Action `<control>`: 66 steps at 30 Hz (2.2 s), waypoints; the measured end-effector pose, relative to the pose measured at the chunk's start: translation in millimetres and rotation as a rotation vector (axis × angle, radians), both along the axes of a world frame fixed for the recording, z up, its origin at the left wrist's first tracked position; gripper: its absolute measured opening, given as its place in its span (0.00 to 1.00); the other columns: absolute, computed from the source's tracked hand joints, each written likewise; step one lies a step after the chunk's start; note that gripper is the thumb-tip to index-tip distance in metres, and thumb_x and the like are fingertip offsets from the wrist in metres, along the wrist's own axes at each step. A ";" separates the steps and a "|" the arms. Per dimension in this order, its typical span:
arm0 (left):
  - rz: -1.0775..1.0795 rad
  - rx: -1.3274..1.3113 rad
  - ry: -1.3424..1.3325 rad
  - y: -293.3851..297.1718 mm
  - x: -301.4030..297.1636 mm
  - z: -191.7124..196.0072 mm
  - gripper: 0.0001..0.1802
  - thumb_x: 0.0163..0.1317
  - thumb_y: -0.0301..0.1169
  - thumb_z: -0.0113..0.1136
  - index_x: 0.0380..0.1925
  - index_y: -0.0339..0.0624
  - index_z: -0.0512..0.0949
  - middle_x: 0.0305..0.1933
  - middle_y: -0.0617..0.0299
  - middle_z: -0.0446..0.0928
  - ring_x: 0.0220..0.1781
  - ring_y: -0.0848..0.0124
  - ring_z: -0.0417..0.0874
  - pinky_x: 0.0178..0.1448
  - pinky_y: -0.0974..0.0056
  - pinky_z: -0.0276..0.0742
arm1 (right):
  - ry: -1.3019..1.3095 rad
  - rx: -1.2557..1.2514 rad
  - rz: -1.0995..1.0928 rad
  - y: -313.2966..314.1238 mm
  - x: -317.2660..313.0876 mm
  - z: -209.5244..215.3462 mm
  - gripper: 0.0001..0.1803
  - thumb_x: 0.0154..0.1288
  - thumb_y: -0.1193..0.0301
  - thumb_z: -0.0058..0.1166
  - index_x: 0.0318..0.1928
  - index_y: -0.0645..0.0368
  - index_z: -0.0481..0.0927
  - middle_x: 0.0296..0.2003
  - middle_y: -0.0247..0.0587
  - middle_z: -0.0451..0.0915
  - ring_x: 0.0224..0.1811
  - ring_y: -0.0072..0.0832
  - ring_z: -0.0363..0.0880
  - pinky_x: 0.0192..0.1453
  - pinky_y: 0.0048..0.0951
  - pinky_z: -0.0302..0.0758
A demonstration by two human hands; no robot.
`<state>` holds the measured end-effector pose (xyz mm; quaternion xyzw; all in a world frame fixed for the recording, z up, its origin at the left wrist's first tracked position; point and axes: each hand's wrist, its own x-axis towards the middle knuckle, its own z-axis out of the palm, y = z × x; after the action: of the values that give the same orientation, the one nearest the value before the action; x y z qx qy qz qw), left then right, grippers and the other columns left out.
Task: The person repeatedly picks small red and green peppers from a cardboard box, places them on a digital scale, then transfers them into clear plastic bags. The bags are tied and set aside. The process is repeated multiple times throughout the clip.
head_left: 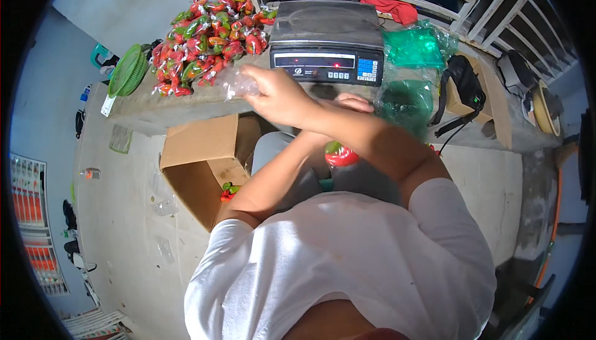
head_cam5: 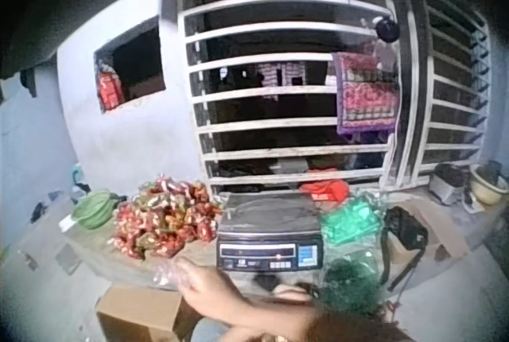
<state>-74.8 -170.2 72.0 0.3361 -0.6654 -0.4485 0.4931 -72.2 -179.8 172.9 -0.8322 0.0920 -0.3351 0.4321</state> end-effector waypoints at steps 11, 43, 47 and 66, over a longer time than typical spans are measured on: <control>0.239 0.185 0.439 9.4 52.2 26.6 0.16 0.62 0.36 0.49 0.43 0.36 0.69 0.43 0.58 0.71 0.45 0.73 0.71 0.51 0.69 0.67 | -0.019 0.066 -0.170 -74.4 -116.6 -16.4 0.40 0.51 0.67 0.56 0.62 0.61 0.52 0.52 0.46 0.66 0.56 0.36 0.64 0.61 0.35 0.59; 0.820 0.573 -0.166 5.8 74.3 -48.3 0.24 0.63 0.47 0.41 0.26 0.36 0.73 0.29 0.52 0.75 0.31 0.63 0.73 0.37 0.57 0.67 | -0.466 0.251 -0.217 -66.6 -104.7 22.5 0.18 0.55 0.80 0.48 0.48 0.60 0.69 0.27 0.33 0.70 0.28 0.16 0.66 0.30 0.16 0.64; 0.577 0.765 0.540 5.3 77.9 -39.6 0.25 0.64 0.49 0.38 0.42 0.39 0.72 0.37 0.54 0.75 0.35 0.65 0.78 0.42 0.63 0.73 | 0.126 -0.781 -0.281 -34.2 -136.8 -76.0 0.35 0.44 0.80 0.50 0.59 0.57 0.61 0.53 0.44 0.66 0.55 0.37 0.62 0.59 0.38 0.58; 0.857 -0.236 -0.726 35.4 41.5 4.2 0.19 0.63 0.37 0.42 0.21 0.34 0.73 0.19 0.46 0.71 0.26 0.48 0.73 0.29 0.51 0.66 | -0.013 2.038 0.601 -10.7 -106.4 -141.6 0.46 0.39 0.25 0.38 0.40 0.55 0.74 0.33 0.53 0.76 0.21 0.33 0.73 0.28 0.31 0.71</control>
<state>-33.4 -134.8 76.2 0.6509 -0.6419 0.0131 0.4051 -178.6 -190.5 31.3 -0.0640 0.1175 0.0163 0.9909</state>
